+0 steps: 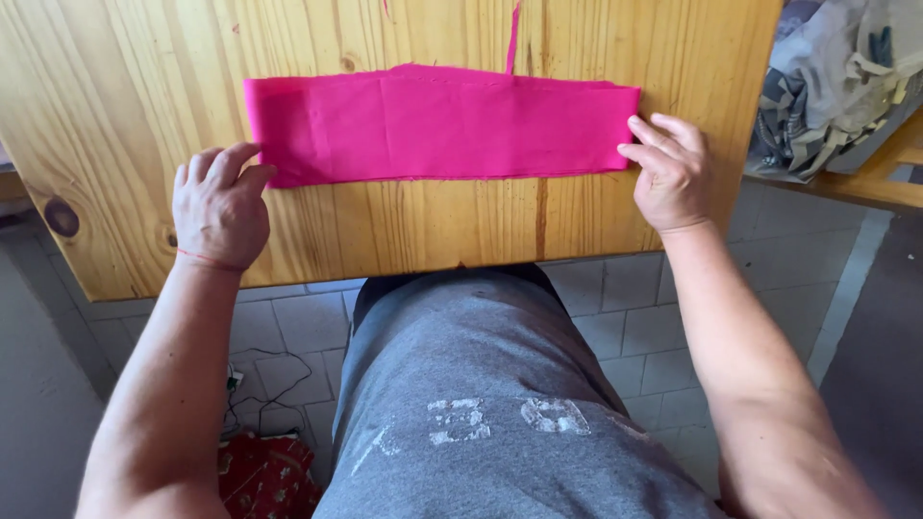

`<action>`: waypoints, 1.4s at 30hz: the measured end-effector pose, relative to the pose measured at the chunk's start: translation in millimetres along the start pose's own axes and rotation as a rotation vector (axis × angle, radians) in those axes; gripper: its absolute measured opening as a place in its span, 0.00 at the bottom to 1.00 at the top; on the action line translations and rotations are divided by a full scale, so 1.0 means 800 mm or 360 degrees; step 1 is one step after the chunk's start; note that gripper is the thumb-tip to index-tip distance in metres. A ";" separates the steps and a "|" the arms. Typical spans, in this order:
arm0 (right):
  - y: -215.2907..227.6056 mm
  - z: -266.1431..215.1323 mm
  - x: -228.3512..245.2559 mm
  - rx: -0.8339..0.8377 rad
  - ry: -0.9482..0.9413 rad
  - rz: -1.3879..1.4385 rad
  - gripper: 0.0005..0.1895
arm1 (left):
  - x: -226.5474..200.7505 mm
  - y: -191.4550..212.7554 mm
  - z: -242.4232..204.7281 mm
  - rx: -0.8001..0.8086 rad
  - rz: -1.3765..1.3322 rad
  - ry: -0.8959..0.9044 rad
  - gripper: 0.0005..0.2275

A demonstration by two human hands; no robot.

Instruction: The person cuts a long strip from a large piece of pink fabric using scissors on a wooden table. They then fold the strip in half lengthwise and smooth it out on the table.

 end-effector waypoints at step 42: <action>-0.132 0.071 0.038 0.0691 -0.0633 -0.0344 0.80 | -0.058 -0.084 0.072 0.0878 -0.0434 0.0485 0.66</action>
Point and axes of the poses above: each hand's wrist, its own z-axis towards the middle knuckle, its own y-axis out of the back of the hand, x = y × z, the point moved 10 cm from there along z, towards the middle knuckle, and after that the axes turned 9 degrees about z, right-handed, at the moved point
